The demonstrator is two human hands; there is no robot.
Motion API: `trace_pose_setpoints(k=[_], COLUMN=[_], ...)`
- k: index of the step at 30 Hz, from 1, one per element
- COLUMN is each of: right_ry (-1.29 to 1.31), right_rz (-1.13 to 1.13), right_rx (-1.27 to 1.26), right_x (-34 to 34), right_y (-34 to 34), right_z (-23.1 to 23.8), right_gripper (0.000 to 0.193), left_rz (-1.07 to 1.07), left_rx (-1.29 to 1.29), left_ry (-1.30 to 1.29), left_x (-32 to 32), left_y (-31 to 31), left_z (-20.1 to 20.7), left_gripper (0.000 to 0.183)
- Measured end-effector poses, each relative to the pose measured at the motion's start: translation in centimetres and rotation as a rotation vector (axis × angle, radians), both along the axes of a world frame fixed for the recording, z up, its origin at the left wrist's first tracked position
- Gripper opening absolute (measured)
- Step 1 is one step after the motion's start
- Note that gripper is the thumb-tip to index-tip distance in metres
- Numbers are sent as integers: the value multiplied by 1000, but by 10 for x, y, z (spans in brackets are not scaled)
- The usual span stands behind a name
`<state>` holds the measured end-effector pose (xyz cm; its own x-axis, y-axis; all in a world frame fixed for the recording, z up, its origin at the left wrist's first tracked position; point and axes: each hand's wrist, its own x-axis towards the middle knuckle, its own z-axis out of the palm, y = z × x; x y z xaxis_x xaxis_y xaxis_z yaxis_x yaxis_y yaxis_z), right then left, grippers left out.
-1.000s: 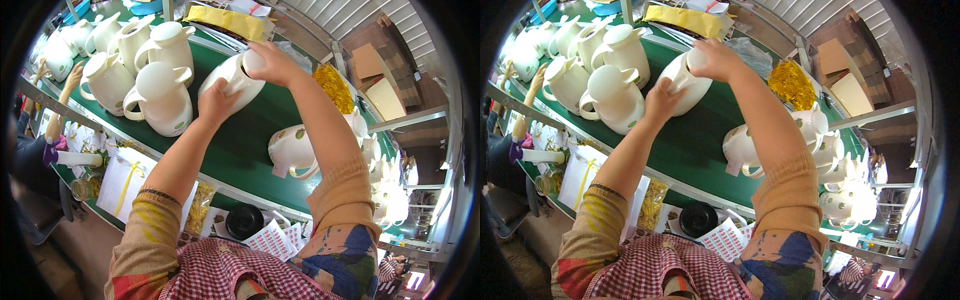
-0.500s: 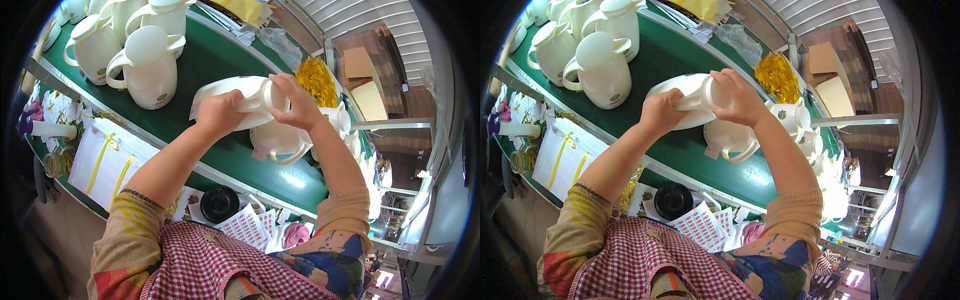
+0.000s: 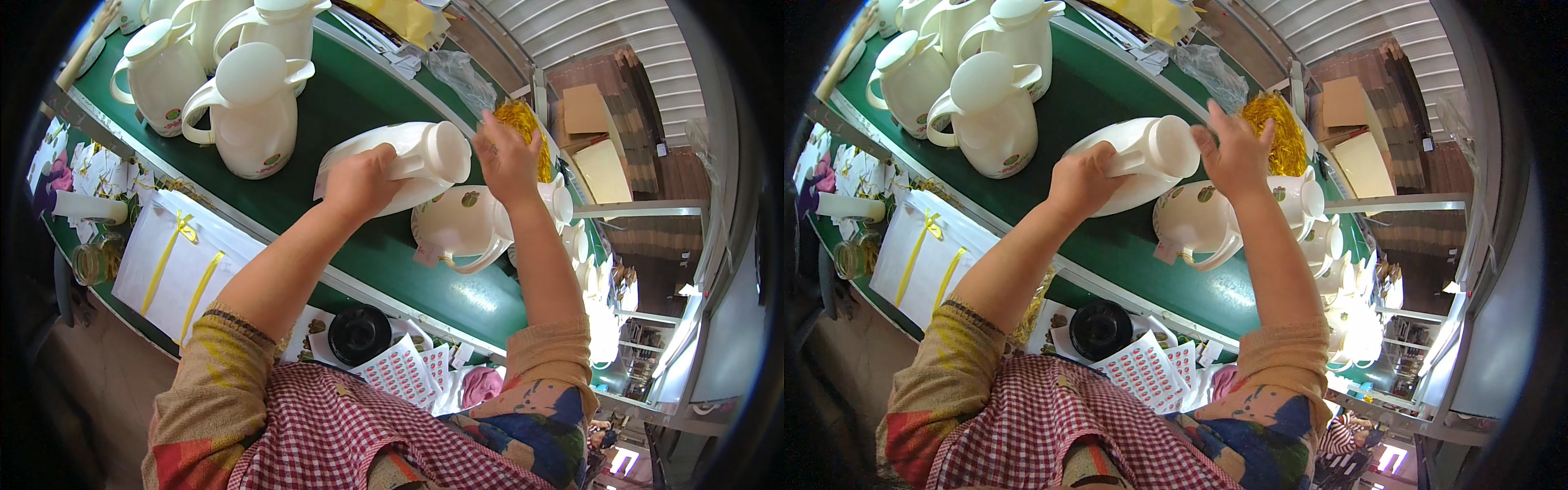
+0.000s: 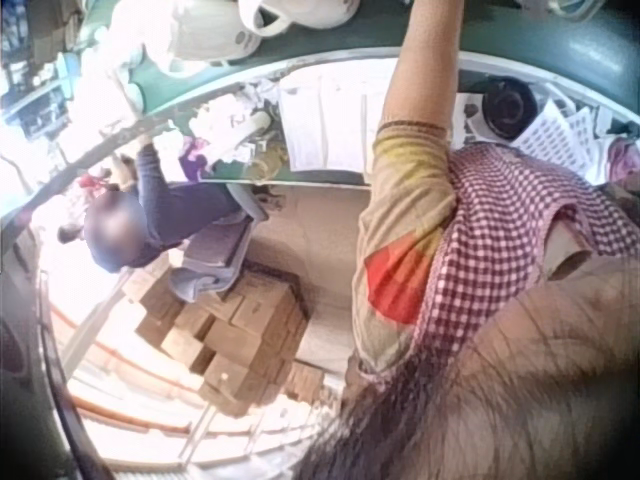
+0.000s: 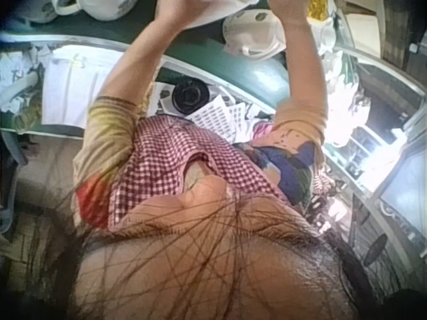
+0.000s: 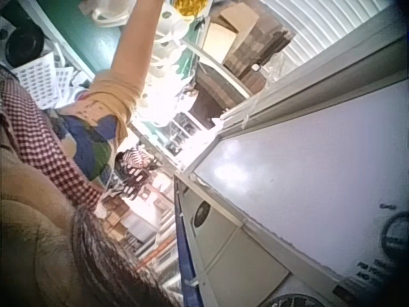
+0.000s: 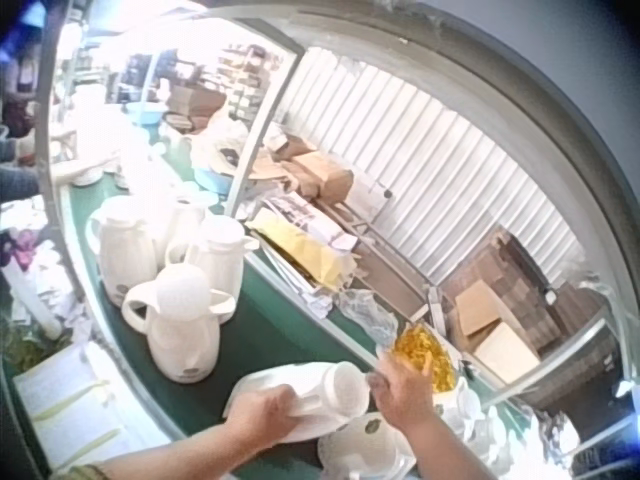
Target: The person assembles white plastic pitchers by attaching lids and handles, then applies small stickers to the sides. The person handles multiple pitchers one at a time, placing finished units on the conveyor belt.
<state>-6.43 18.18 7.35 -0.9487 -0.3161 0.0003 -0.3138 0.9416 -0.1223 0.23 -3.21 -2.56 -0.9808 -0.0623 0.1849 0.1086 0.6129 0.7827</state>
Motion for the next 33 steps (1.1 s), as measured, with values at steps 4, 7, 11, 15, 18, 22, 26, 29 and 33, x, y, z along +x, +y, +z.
trace_pose_setpoints(k=[4,7,11,15,18,22,26,29,33], right_ry=[-111,56,204,-42,116,207,180,113,252], right_rz=[68,260,543,32,254,723,276,-25,750], right_rx=[-41,96,-259,-368,-288,-222,-452,-443,-128], right_x=[4,4,0,6,10,20,23,27,24], right_y=[-8,-20,-23,-38,-45,-22,-40,-45,-13], right_z=[5,17,-29,-46,-55,-33,-50,-54,-36], right_gripper=[64,61,54,51,51,46,39,43,62], left_rz=[-14,-21,-113,-286,-203,-428,-281,-242,-452], left_rx=[36,40,28,282,415,800,383,399,910], left_ry=[-55,-83,-100,-109,-197,-480,-221,-112,-414], left_x=[1,-1,11,68,70,35,38,60,26], left_y=[-11,-15,1,49,48,-6,11,27,-22], left_z=[3,8,13,-2,-23,-22,-27,-23,-34], left_gripper=[34,34,37,39,33,25,25,23,27])
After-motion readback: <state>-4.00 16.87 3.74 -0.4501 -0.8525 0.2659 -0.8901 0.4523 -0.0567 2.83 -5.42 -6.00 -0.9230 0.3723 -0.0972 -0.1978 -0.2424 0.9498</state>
